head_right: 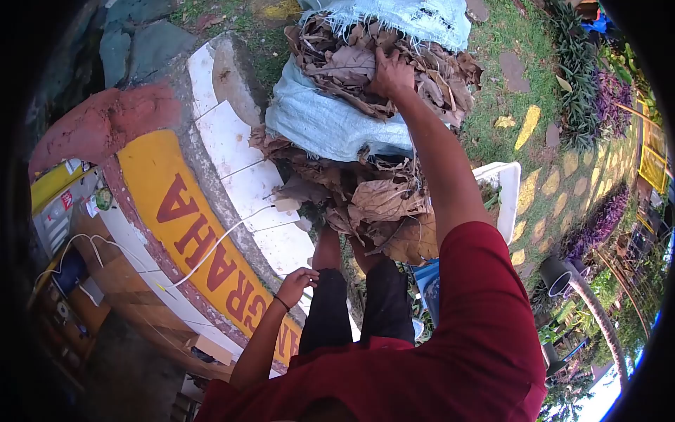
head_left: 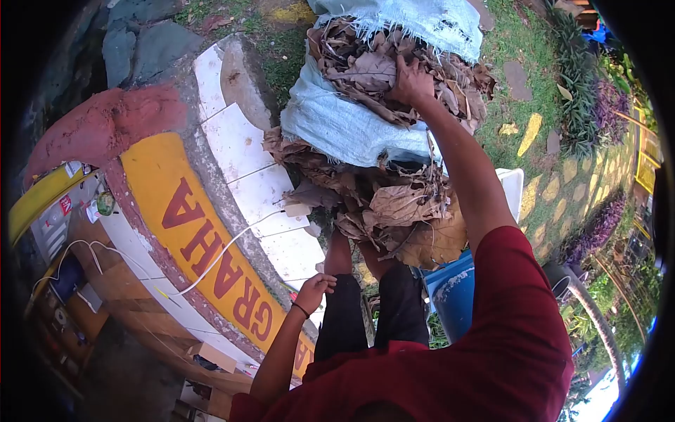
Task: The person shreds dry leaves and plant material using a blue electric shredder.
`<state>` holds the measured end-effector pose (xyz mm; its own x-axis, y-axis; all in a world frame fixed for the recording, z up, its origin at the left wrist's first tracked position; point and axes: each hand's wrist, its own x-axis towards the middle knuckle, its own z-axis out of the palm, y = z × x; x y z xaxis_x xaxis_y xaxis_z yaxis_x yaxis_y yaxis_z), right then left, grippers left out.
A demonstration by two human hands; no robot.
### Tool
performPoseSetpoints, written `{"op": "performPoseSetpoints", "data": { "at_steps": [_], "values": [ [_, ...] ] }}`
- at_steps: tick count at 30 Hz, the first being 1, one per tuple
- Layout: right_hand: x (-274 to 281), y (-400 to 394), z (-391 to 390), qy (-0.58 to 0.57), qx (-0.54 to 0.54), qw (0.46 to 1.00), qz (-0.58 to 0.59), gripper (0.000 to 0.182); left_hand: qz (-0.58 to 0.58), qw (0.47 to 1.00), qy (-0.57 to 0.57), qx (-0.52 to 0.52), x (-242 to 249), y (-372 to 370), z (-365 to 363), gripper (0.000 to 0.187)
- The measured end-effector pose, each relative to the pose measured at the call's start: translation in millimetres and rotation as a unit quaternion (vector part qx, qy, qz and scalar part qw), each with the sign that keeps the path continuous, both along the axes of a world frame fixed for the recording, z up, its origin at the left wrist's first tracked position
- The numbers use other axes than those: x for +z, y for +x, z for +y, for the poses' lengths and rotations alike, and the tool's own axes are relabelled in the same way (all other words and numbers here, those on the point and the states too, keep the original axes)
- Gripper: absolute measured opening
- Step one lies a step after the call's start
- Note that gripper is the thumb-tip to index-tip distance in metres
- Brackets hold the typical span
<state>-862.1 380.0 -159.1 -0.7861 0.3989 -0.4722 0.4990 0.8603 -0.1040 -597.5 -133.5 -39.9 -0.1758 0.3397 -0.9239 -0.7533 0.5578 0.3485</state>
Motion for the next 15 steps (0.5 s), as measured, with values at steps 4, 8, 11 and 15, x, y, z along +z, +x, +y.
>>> {"op": "performPoseSetpoints", "data": {
  "at_steps": [4,8,11,15],
  "values": [
    [15,24,-13,-0.03,-0.019,0.999,0.031,0.089,-0.005,1.0,-0.022,-0.011,0,26,-23,0.024],
    [37,50,-25,-0.069,-0.001,0.996,0.054,0.078,-0.013,0.997,-0.035,-0.061,19,29,-28,0.026],
    [64,67,-23,-0.089,-0.002,0.994,0.068,0.079,-0.001,0.997,-0.026,-0.076,37,26,-25,0.026],
    [94,77,-11,-0.087,-0.007,0.987,0.135,0.071,0.007,0.995,-0.022,-0.097,66,7,-13,0.026]
  ]
}}
